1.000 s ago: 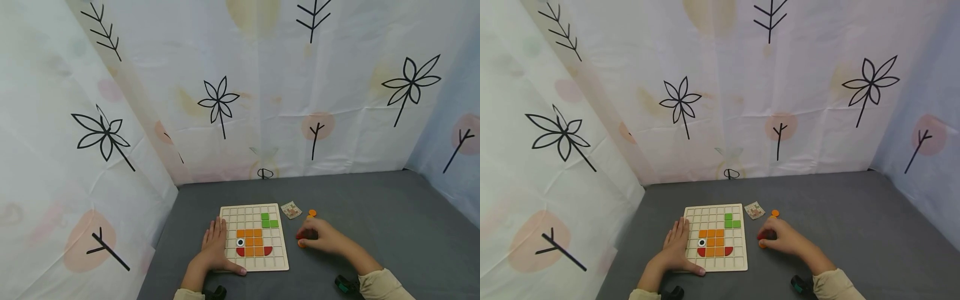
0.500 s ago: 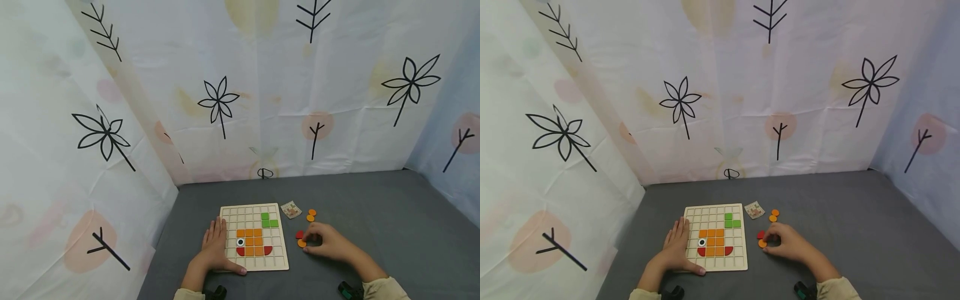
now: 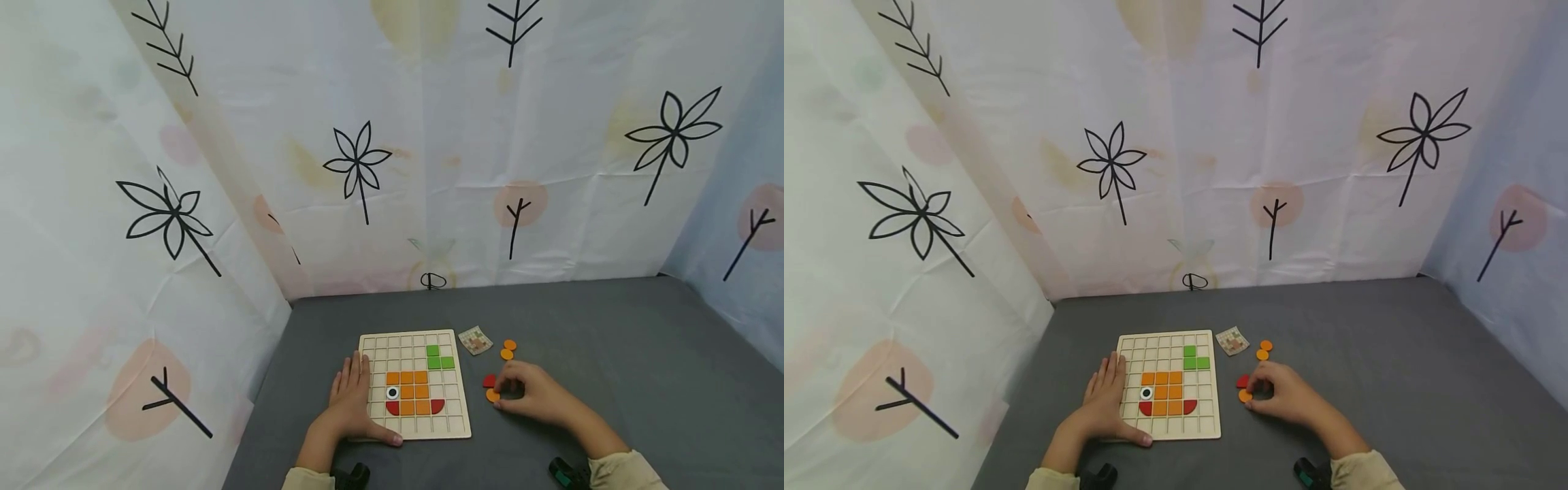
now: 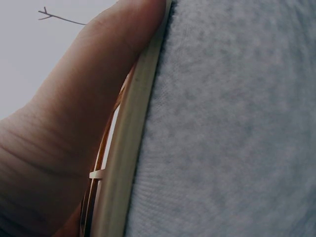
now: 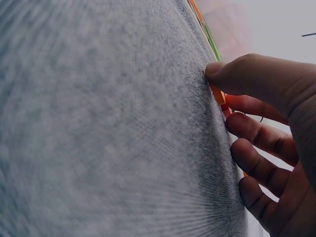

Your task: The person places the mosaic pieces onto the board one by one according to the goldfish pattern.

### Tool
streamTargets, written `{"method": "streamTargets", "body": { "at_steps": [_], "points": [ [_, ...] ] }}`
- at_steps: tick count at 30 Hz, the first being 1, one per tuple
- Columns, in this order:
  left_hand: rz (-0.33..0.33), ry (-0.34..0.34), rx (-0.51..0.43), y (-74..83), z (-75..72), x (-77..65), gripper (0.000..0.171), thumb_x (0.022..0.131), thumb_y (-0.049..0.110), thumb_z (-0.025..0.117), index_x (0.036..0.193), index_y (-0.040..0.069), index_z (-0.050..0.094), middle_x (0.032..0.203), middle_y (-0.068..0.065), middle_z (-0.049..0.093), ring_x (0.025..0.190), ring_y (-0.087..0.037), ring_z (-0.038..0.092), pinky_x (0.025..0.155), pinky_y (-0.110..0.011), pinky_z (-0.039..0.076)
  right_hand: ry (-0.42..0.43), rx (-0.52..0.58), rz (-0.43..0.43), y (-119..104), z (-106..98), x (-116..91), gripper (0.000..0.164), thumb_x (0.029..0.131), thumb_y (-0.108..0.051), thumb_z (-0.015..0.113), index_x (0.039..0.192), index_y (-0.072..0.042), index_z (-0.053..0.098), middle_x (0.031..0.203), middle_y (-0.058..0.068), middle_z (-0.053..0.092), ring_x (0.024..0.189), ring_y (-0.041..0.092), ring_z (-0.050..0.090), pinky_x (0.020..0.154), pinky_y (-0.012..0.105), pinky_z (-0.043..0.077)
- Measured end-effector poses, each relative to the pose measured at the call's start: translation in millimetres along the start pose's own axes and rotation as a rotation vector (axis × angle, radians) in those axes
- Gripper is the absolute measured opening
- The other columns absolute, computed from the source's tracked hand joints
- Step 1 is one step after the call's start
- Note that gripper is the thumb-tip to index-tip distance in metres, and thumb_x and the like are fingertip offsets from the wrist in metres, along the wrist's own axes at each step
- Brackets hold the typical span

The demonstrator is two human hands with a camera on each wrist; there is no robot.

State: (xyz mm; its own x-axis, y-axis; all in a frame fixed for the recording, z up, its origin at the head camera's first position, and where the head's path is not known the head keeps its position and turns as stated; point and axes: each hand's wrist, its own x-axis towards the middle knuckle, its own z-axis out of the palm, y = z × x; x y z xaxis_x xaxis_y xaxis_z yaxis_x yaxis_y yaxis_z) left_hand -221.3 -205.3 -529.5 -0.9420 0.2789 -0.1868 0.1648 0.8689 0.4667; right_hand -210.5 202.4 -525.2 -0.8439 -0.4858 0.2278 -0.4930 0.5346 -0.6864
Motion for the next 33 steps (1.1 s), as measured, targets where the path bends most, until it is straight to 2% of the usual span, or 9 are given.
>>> {"method": "streamTargets", "body": {
  "at_steps": [8,14,17,23,33],
  "points": [
    [0.003,0.011,0.001,1.0,1.3,-0.4,0.172,0.049,0.078,0.096,0.171,0.005,0.000,0.179,-0.018,-0.008,0.167,-0.041,-0.005,0.132,-0.064,0.004,0.028,-0.002,-0.028,-1,1,-1,0.017,0.089,-0.023,0.089,0.095,-0.020,0.074,0.092,-0.006,0.065,0.074,0.004,0.052,0.064,0.023,0.045],
    [0.008,0.012,0.005,-1.2,2.3,0.3,0.172,0.049,0.079,0.095,0.171,0.005,0.000,0.179,-0.017,-0.009,0.167,-0.041,-0.006,0.132,-0.064,0.004,0.041,0.031,0.011,0,2,1,0.008,0.097,-0.022,0.081,0.102,-0.019,0.076,0.094,-0.008,0.067,0.073,0.000,0.054,0.063,0.024,0.048],
    [0.007,0.011,0.000,-1.4,1.6,0.0,0.172,0.049,0.079,0.096,0.171,0.005,0.000,0.179,-0.018,-0.009,0.167,-0.041,-0.006,0.132,-0.064,0.003,0.051,0.044,0.026,0,1,3,0.009,0.099,-0.019,0.078,0.108,-0.016,0.078,0.094,-0.008,0.068,0.072,0.000,0.054,0.061,0.025,0.049],
    [-0.002,-0.001,-0.005,-0.4,0.5,-0.6,0.172,0.049,0.079,0.095,0.172,0.006,0.000,0.179,-0.018,-0.009,0.167,-0.041,-0.007,0.133,-0.064,0.003,0.044,0.005,0.041,1,0,10,0.012,0.097,-0.016,0.079,0.109,-0.016,0.077,0.094,-0.008,0.068,0.072,-0.001,0.052,0.062,0.025,0.047],
    [0.003,0.002,-0.014,-1.7,1.4,0.6,0.174,0.048,0.080,0.095,0.172,0.007,-0.002,0.179,-0.017,-0.009,0.167,-0.040,-0.007,0.133,-0.063,0.001,-0.019,-0.038,0.070,4,-2,19,0.022,0.091,-0.019,0.086,0.112,-0.013,0.079,0.093,-0.007,0.065,0.073,0.001,0.049,0.065,0.025,0.046]
  ]
}}
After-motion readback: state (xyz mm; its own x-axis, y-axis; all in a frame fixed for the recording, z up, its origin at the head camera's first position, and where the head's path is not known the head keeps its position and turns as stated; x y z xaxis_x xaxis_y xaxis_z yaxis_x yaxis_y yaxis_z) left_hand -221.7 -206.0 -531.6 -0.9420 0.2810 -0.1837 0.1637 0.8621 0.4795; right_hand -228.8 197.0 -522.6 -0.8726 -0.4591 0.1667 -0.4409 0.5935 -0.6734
